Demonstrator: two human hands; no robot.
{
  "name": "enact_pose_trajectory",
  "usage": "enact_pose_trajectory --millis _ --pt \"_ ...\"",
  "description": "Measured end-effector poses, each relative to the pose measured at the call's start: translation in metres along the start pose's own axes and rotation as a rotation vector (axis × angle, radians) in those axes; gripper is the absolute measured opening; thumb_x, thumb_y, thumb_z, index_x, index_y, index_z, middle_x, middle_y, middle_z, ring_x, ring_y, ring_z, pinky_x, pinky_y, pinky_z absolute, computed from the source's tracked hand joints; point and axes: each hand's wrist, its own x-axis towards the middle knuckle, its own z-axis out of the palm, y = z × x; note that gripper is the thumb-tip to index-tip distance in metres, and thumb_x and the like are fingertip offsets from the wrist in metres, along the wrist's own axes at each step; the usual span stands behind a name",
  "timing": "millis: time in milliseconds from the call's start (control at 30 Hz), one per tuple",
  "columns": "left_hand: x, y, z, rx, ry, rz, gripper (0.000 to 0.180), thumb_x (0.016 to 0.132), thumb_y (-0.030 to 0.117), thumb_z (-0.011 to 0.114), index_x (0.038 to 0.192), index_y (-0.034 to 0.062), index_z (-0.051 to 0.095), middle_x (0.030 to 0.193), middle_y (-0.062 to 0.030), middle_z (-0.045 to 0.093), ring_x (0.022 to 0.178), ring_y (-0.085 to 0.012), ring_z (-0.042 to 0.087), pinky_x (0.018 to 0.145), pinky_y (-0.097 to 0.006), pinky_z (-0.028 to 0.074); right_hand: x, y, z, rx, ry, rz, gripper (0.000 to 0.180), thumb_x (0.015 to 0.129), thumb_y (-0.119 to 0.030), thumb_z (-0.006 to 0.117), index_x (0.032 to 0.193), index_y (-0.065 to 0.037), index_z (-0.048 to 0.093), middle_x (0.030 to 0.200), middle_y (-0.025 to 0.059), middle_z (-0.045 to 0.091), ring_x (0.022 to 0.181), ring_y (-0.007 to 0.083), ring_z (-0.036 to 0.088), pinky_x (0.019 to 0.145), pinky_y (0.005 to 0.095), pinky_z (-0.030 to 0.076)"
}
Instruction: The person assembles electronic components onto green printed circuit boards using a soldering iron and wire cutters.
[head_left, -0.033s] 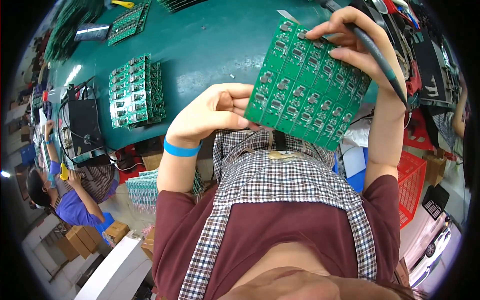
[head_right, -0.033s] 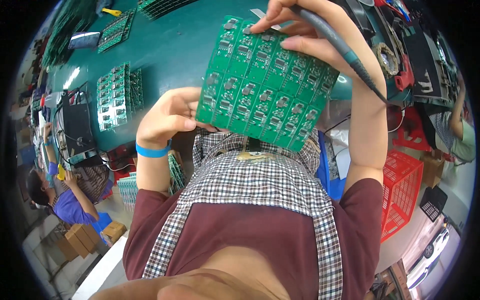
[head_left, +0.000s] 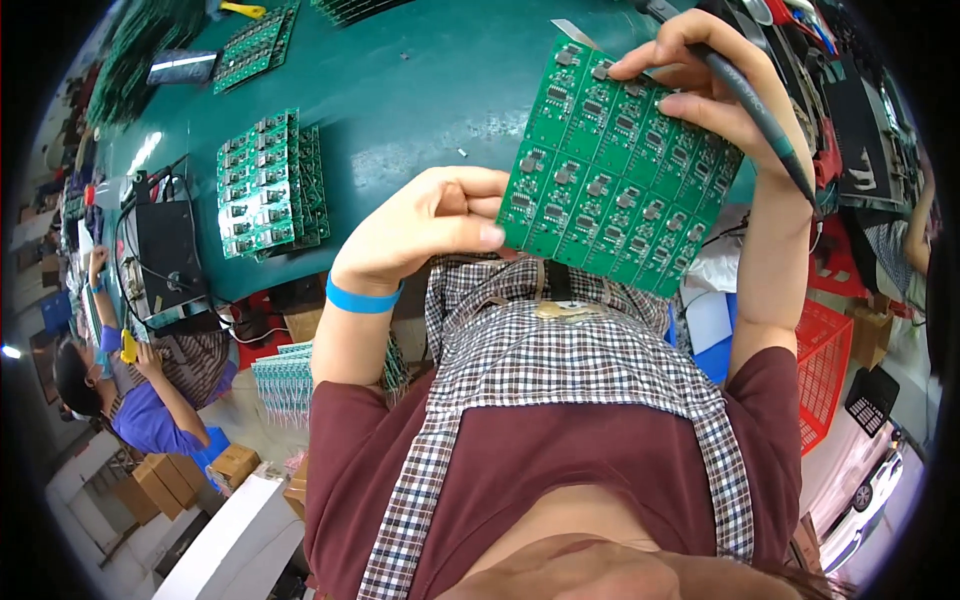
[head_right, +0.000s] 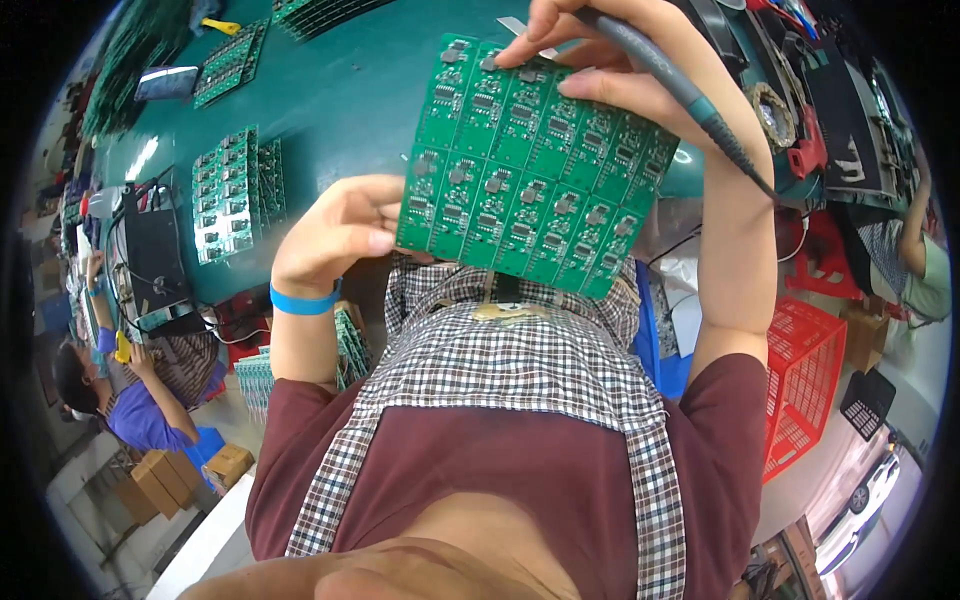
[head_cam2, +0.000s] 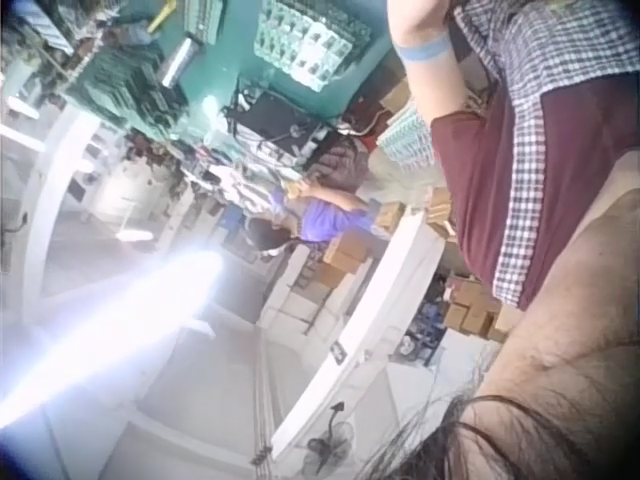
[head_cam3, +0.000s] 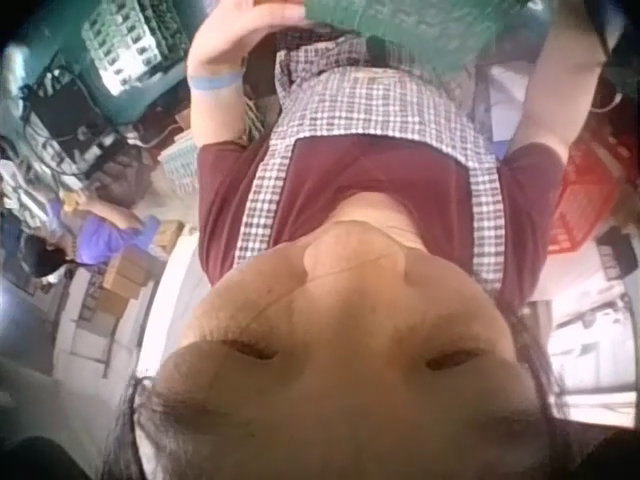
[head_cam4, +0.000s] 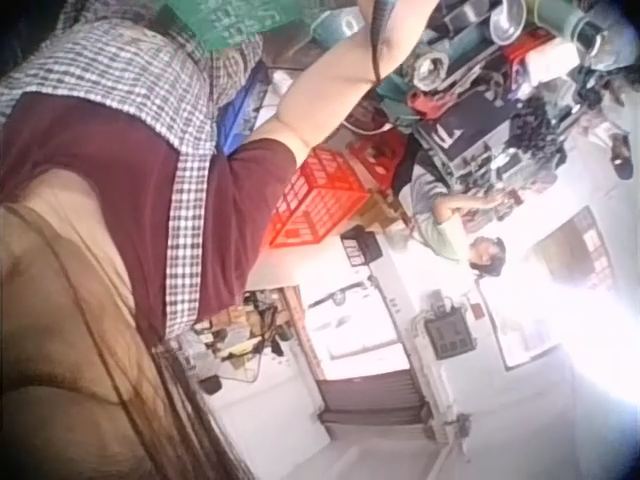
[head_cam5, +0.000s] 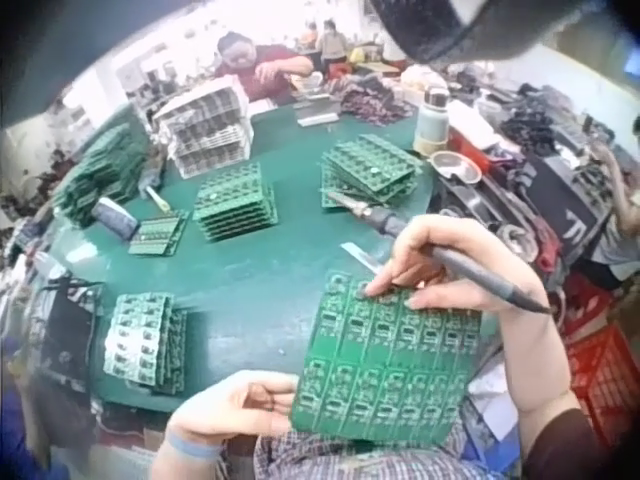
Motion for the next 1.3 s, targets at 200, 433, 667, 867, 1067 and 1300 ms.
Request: enact_pose_trajectory --millis 200,433,667,867,1067,1300 --pt "0.027 -0.018 0.007 0.223 0.125 -0.145 0.030 0.076 0.015 0.065 0.097 -0.0058 0.057 0.090 -0.0049 0.062 0.077 -0.0073 0.056 0.068 -0.021 0.046 0.019 -0.029 0.007 0.133 -0.124 0.070 0.022 0.076 0.006 0.058 0.097 0.002 0.051 0.099 0.0128 0.059 0.097 0.0206 0.057 0.082 0.0301 0.048" --pt "0.018 -0.027 0.031 -0.145 0.379 0.103 0.029 0.076 0.002 0.063 0.104 -0.0028 0.054 0.094 -0.0074 0.062 0.085 -0.0126 0.059 0.075 -0.027 0.048 0.003 -0.045 0.000 -0.621 0.420 -0.179 0.035 0.071 -0.021 0.068 0.098 -0.002 0.055 0.104 0.0133 0.060 0.102 0.0237 0.055 0.095 0.0379 0.037" --pt "0.029 -0.045 0.054 -0.129 0.641 0.527 0.036 0.074 -0.003 0.063 0.108 0.0001 0.050 0.100 -0.0079 0.058 0.089 -0.0151 0.057 0.079 -0.029 0.046 -0.012 -0.014 0.100 -0.107 0.943 0.204 0.036 0.077 -0.001 0.062 0.110 0.001 0.048 0.106 0.0154 0.056 0.098 0.0204 0.056 0.081 0.0274 0.046" --pt "0.032 -0.053 0.057 -0.228 0.656 0.442 0.040 0.076 0.000 0.061 0.113 0.0017 0.045 0.103 -0.0082 0.056 0.091 -0.0160 0.056 0.078 -0.030 0.047 -0.001 0.008 0.096 0.078 0.876 0.085 0.031 0.078 0.003 0.059 0.107 -0.001 0.050 0.099 0.0085 0.057 0.095 0.0133 0.056 0.078 0.0225 0.045" --pt "0.036 -0.058 0.064 -0.354 0.672 0.391 0.035 0.083 0.016 0.051 0.114 0.0005 0.045 0.105 -0.0104 0.057 0.094 -0.0210 0.058 0.082 -0.038 0.049 0.001 0.010 0.095 0.168 0.889 0.096 0.029 0.079 0.002 0.059 0.106 -0.001 0.049 0.099 0.0083 0.058 0.097 0.0130 0.055 0.080 0.0223 0.043" --pt "0.037 -0.055 0.064 -0.234 0.671 0.352 0.035 0.083 0.010 0.051 0.116 0.0014 0.044 0.107 -0.0113 0.056 0.094 -0.0218 0.058 0.078 -0.039 0.051 0.004 0.017 0.093 0.155 0.856 0.084 0.026 0.081 0.001 0.057 0.105 -0.001 0.049 0.101 0.0101 0.058 0.098 0.0139 0.054 0.082 0.0225 0.042"
